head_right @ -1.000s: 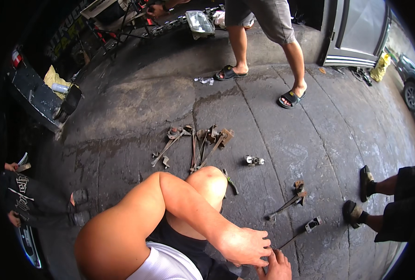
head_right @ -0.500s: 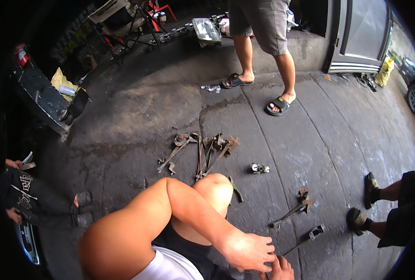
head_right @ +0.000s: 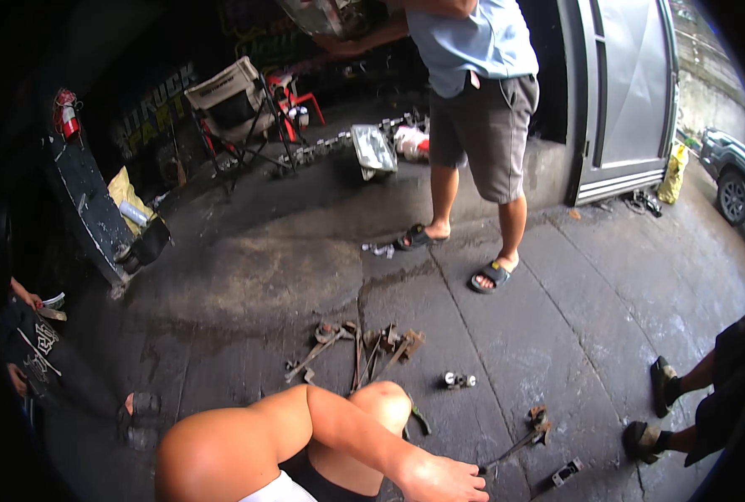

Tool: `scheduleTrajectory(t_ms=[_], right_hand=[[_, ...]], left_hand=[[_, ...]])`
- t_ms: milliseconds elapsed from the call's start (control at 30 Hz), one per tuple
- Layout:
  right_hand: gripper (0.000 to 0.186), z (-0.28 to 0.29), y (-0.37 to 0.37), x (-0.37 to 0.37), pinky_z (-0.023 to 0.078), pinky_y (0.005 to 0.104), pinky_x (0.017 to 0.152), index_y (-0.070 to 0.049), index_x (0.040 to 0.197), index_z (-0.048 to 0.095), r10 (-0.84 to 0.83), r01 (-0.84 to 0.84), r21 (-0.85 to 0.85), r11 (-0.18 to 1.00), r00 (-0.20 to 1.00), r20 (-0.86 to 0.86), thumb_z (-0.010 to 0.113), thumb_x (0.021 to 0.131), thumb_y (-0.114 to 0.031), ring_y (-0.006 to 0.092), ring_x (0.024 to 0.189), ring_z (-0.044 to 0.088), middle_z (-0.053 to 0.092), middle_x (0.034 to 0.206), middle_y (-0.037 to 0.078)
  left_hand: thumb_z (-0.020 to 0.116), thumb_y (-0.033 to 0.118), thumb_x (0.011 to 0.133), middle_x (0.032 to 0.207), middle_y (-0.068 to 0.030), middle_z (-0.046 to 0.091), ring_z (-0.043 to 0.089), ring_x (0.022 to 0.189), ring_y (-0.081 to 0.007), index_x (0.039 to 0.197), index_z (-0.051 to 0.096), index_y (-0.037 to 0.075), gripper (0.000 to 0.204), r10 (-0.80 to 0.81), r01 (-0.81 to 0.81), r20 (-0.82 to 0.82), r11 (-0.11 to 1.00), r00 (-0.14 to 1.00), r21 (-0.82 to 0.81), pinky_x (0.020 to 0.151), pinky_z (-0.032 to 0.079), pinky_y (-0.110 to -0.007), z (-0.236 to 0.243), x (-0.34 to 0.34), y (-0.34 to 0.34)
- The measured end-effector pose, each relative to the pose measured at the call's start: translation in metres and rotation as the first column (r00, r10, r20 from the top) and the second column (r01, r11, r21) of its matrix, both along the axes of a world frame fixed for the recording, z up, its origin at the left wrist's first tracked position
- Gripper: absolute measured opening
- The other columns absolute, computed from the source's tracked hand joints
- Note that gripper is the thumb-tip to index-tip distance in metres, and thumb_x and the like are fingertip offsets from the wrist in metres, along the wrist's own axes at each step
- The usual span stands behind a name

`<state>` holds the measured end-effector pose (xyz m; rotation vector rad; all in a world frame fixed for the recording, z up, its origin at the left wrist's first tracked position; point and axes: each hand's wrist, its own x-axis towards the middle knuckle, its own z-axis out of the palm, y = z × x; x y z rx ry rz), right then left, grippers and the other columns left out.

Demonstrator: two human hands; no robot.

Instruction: The person manipulates several rusted mechanical linkage rods and plates on the ground, using pliers to pull or straighten a thin metal rod while several other people stand and sit nearby in a workshop environment.

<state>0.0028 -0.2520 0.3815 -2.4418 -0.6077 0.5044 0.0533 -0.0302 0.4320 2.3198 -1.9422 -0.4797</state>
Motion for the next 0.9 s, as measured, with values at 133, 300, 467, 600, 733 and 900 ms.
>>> scheduleTrajectory(t_ms=[133, 300, 467, 600, 733, 900], right_hand=[[0.052, -0.007, -0.02, -0.011, 0.048, 0.0512, 0.093, -0.008, 0.139, 0.052, 0.006, -0.02, -0.088, 0.996, 0.987, -0.159, 0.062, 0.092, -0.027, 0.0453, 0.114, 0.057, 0.06, 0.125, 0.025], [0.052, 0.003, -0.035, -0.02, 0.048, 0.0507, 0.094, -0.008, 0.139, 0.052, 0.015, -0.04, -0.115, 0.993, 0.977, -0.214, 0.062, 0.092, -0.026, 0.0451, 0.115, 0.057, 0.06, 0.126, 0.025], [0.052, 0.006, -0.039, -0.022, 0.048, 0.0503, 0.094, -0.008, 0.139, 0.052, 0.012, -0.04, -0.117, 0.992, 0.974, -0.226, 0.062, 0.091, -0.025, 0.0449, 0.116, 0.056, 0.06, 0.127, 0.024], [0.052, 0.008, -0.042, -0.023, 0.048, 0.05, 0.095, -0.008, 0.14, 0.052, 0.006, -0.035, -0.122, 0.992, 0.973, -0.232, 0.062, 0.091, -0.025, 0.0447, 0.116, 0.056, 0.06, 0.128, 0.024], [0.052, 0.009, -0.044, -0.023, 0.048, 0.0496, 0.095, -0.008, 0.14, 0.052, 0.008, -0.037, -0.119, 0.992, 0.973, -0.231, 0.062, 0.091, -0.024, 0.0446, 0.117, 0.056, 0.059, 0.128, 0.024], [0.054, 0.016, -0.041, -0.02, 0.047, 0.0479, 0.097, -0.007, 0.14, 0.052, -0.008, -0.02, -0.119, 0.993, 0.972, -0.235, 0.064, 0.089, -0.021, 0.0442, 0.118, 0.055, 0.058, 0.131, 0.024]], left_hand=[[0.059, 0.04, 0.089, 0.117, -0.0124, 0.06, 0.06, 0.11, -0.0337, 0.135, 0.054, 0.016, 0.052, -0.006, 0.006, -0.038, 1.0, 0.999, -0.016, 0.088, 0.049, -0.05, -0.016, -0.005, -0.007], [0.05, 0.038, 0.093, 0.121, -0.0126, 0.058, 0.058, 0.113, -0.0333, 0.141, 0.049, 0.017, 0.053, 0.005, -0.022, -0.146, 0.992, 0.989, -0.121, 0.089, 0.049, -0.05, -0.036, -0.013, -0.018], [0.05, 0.038, 0.093, 0.12, -0.0138, 0.058, 0.057, 0.114, -0.0338, 0.14, 0.05, 0.018, 0.051, 0.034, -0.049, -0.185, 0.996, 0.982, -0.073, 0.09, 0.049, -0.051, -0.033, -0.012, -0.021], [0.051, 0.038, 0.093, 0.117, -0.015, 0.06, 0.058, 0.114, -0.0344, 0.139, 0.052, 0.018, 0.049, 0.051, -0.058, -0.222, 0.998, 0.974, -0.027, 0.09, 0.049, -0.051, -0.02, -0.01, -0.025], [0.052, 0.038, 0.093, 0.116, -0.0151, 0.06, 0.059, 0.113, -0.0348, 0.138, 0.053, 0.018, 0.049, 0.061, -0.064, -0.21, 0.998, 0.976, -0.006, 0.089, 0.049, -0.051, -0.024, -0.015, -0.026], [0.052, 0.037, 0.094, 0.115, -0.0152, 0.061, 0.059, 0.112, -0.0348, 0.136, 0.054, 0.017, 0.047, 0.065, -0.07, -0.234, 0.997, 0.97, -0.013, 0.089, 0.049, -0.05, -0.013, -0.012, -0.025]])
